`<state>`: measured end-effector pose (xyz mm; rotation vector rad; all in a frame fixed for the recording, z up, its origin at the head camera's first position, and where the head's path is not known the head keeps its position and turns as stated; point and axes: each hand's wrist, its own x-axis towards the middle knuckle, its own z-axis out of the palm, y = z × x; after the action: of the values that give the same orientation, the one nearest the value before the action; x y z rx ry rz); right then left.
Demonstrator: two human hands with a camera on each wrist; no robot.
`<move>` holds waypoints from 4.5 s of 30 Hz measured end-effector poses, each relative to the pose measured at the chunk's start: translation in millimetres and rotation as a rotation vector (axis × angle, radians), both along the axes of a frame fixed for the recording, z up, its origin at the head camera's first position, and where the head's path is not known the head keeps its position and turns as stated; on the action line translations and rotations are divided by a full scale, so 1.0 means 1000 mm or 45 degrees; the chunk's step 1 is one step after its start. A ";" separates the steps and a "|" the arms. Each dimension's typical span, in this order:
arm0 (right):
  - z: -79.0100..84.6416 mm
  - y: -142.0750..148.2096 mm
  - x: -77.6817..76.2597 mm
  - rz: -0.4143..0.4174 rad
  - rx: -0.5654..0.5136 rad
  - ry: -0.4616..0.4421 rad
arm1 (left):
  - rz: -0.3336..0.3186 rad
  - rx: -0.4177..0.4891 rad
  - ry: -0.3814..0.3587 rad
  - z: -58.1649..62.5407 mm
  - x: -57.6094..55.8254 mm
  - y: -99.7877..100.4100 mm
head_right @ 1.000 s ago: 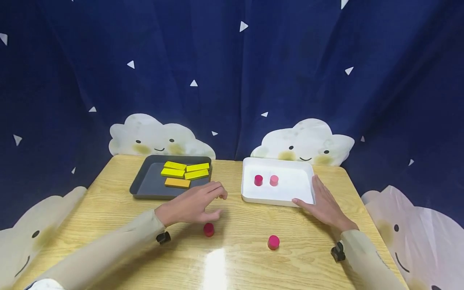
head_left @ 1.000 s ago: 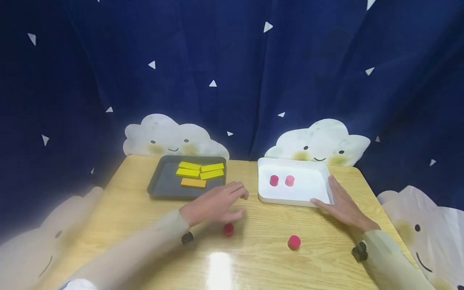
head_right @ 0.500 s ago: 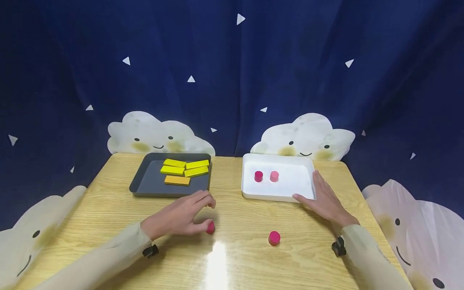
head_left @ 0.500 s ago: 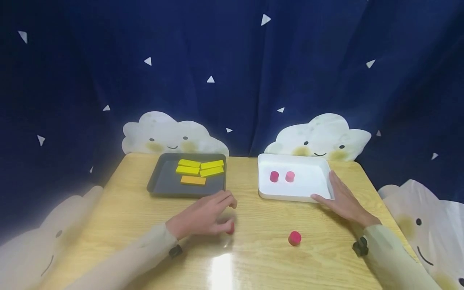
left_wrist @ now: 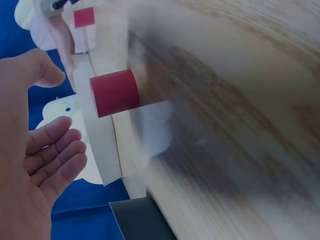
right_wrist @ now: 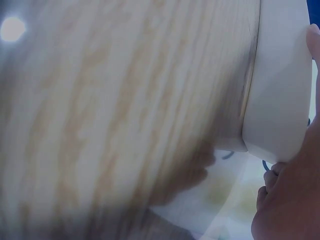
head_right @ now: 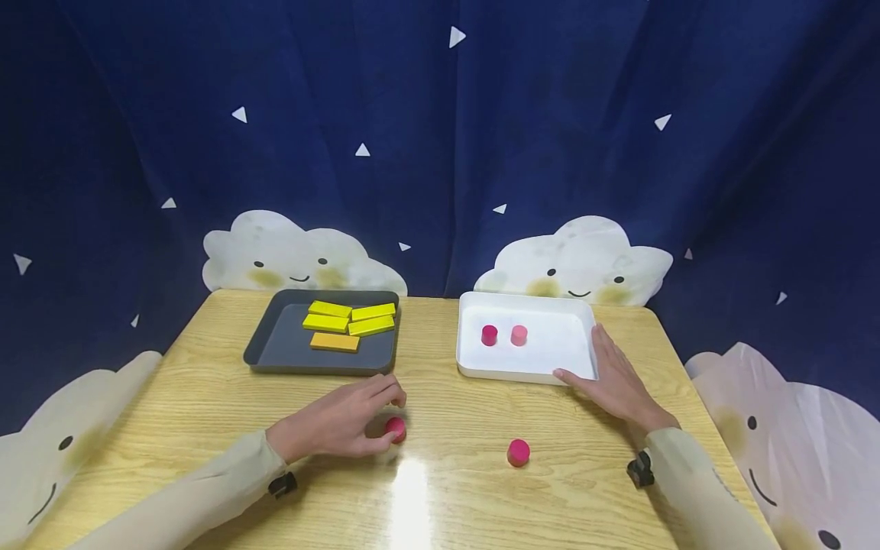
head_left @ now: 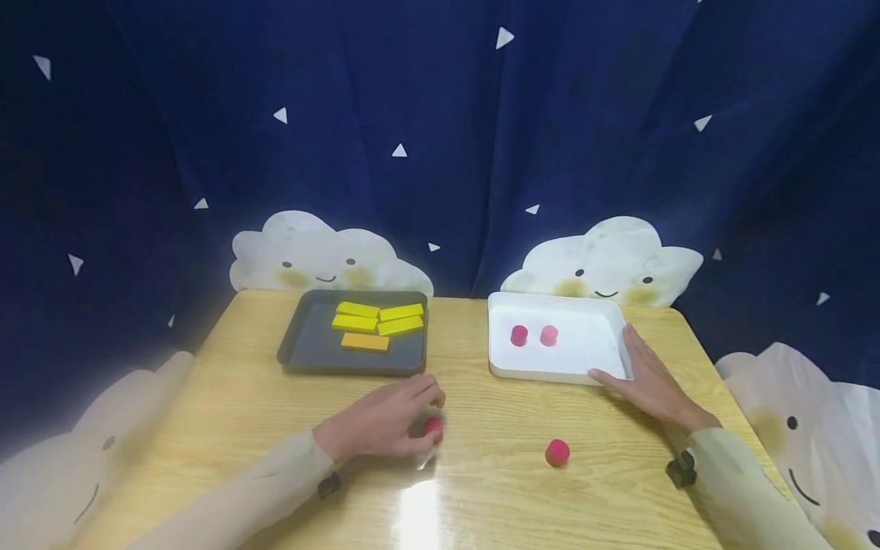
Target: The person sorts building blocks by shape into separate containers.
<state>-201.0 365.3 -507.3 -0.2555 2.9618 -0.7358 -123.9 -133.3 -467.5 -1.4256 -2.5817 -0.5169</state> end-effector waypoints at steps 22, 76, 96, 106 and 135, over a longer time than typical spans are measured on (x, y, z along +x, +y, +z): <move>0.001 0.000 0.001 -0.006 -0.001 -0.002 | 0.008 -0.158 -0.115 -0.011 -0.001 0.007; -0.001 0.000 0.001 -0.018 0.001 -0.007 | -0.014 -0.105 -0.150 0.065 -0.027 0.042; 0.000 0.000 0.000 -0.012 -0.006 0.010 | -0.154 -0.064 -0.114 0.092 -0.107 0.129; -0.001 -0.001 0.000 -0.009 0.003 0.008 | -0.200 -0.146 -0.039 0.080 -0.142 0.209; -0.001 0.002 0.001 0.016 -0.038 0.041 | -0.043 -0.372 0.068 0.002 -0.193 0.285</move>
<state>-199.9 367.1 -508.6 -0.2906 2.9784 -0.7827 -317.2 151.4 -465.1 -1.5456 -2.6787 -0.1046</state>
